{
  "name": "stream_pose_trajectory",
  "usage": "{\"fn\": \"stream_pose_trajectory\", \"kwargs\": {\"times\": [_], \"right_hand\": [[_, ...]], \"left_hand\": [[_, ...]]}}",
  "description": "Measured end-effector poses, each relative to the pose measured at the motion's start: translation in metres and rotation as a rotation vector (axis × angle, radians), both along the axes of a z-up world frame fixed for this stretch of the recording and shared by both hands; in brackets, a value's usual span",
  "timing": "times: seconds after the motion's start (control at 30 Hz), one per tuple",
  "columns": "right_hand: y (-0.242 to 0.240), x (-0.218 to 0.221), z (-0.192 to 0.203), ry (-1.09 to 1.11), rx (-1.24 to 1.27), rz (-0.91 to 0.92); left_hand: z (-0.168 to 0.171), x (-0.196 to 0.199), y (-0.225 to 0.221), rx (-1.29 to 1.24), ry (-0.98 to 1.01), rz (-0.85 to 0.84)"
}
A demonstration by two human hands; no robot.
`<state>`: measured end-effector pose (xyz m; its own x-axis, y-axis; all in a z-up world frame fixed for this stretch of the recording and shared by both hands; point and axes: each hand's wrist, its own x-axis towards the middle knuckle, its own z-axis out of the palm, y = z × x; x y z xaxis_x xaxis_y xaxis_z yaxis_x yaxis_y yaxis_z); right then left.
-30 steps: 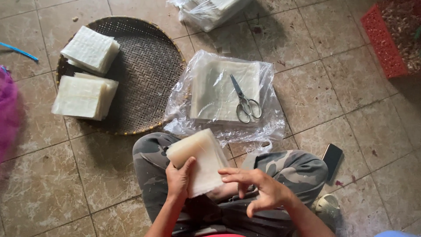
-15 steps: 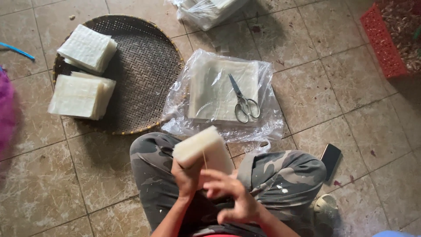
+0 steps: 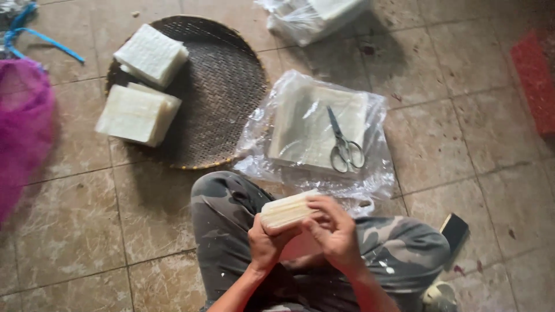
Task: Trimming the edges of thin white sheets using scissors while sitting on the floor.
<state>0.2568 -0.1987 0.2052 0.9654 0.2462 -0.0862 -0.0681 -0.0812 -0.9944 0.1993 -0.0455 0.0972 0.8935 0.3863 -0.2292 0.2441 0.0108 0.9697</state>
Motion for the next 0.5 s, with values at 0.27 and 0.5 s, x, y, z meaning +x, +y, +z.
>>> {"fn": "stream_pose_trajectory", "kwargs": {"times": [0.27, 0.5], "right_hand": [[-0.035, 0.027, -0.023, -0.208, -0.224, -0.241], [-0.09, 0.039, -0.148, 0.097, -0.298, -0.396]], "left_hand": [[-0.002, 0.026, 0.032, -0.286, 0.12, 0.095], [0.025, 0.127, 0.126, -0.397, 0.059, 0.292]]}}
